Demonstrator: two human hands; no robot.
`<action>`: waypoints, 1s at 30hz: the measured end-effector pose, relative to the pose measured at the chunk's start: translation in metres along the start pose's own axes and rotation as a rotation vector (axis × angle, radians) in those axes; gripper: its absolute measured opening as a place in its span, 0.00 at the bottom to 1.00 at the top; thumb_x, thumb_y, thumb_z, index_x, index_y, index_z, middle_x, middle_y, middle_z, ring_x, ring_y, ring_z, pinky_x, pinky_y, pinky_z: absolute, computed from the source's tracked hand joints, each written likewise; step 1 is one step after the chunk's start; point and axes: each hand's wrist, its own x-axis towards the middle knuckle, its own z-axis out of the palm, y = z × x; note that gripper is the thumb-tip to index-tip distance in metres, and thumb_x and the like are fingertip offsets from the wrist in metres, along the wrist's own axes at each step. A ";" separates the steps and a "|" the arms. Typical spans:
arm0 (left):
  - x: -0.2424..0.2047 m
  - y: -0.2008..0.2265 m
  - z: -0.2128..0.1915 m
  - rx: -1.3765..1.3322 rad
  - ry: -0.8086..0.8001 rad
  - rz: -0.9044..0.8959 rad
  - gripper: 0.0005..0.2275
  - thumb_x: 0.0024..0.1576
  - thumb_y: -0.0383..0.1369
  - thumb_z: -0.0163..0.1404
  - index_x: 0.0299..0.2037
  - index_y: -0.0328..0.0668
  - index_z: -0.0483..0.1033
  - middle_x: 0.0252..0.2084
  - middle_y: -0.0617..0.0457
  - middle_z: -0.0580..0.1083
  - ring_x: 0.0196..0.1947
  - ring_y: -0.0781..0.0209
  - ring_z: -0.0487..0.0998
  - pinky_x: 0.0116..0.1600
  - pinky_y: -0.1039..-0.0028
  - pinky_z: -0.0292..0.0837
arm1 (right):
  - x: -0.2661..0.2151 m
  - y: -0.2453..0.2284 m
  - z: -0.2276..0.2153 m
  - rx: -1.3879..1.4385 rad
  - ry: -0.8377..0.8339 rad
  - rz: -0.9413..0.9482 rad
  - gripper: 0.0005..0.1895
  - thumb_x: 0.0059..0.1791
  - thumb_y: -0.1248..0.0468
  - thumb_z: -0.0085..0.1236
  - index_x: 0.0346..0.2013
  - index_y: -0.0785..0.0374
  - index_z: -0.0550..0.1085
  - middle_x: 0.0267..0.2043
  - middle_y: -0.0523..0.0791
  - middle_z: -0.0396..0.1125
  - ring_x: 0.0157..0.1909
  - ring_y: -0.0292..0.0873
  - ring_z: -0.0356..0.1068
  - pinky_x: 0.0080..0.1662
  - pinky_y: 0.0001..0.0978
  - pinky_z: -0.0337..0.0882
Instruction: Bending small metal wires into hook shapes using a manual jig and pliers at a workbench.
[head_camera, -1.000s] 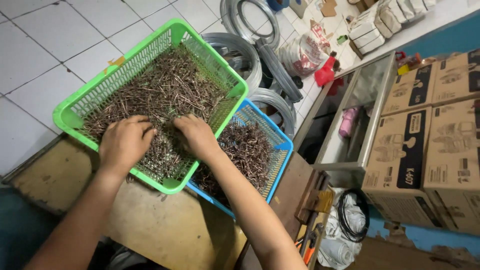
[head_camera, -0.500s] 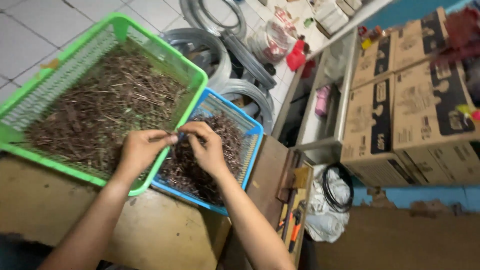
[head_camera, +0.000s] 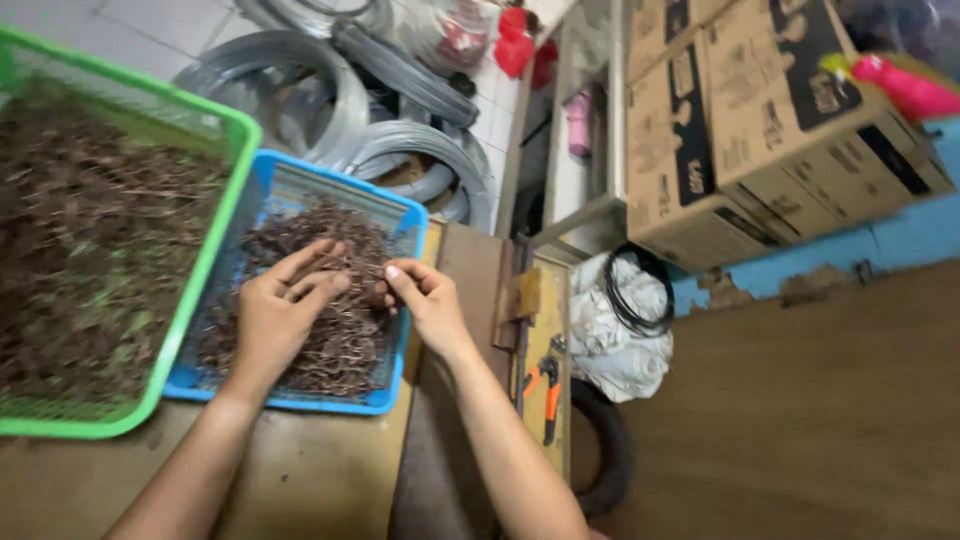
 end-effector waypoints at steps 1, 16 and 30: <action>0.003 0.002 0.007 -0.001 -0.025 -0.005 0.23 0.52 0.24 0.62 0.59 0.33 0.73 0.57 0.38 0.76 0.47 0.54 0.82 0.55 0.64 0.78 | -0.001 -0.009 -0.015 0.001 0.025 -0.006 0.08 0.55 0.65 0.57 0.44 0.68 0.78 0.32 0.50 0.73 0.31 0.36 0.72 0.32 0.26 0.77; -0.006 -0.021 0.126 0.718 -0.400 0.755 0.05 0.56 0.32 0.60 0.41 0.54 0.85 0.40 0.60 0.82 0.42 0.60 0.83 0.50 0.70 0.77 | -0.072 -0.064 -0.161 0.093 0.155 0.355 0.10 0.53 0.62 0.58 0.38 0.67 0.75 0.26 0.50 0.70 0.23 0.34 0.67 0.25 0.23 0.72; 0.003 -0.082 0.141 0.901 -0.469 0.627 0.06 0.60 0.36 0.56 0.44 0.58 0.83 0.48 0.65 0.81 0.44 0.58 0.82 0.45 0.69 0.77 | -0.076 -0.050 -0.180 -0.209 0.225 0.135 0.12 0.56 0.61 0.54 0.38 0.68 0.78 0.23 0.50 0.70 0.21 0.31 0.64 0.22 0.20 0.70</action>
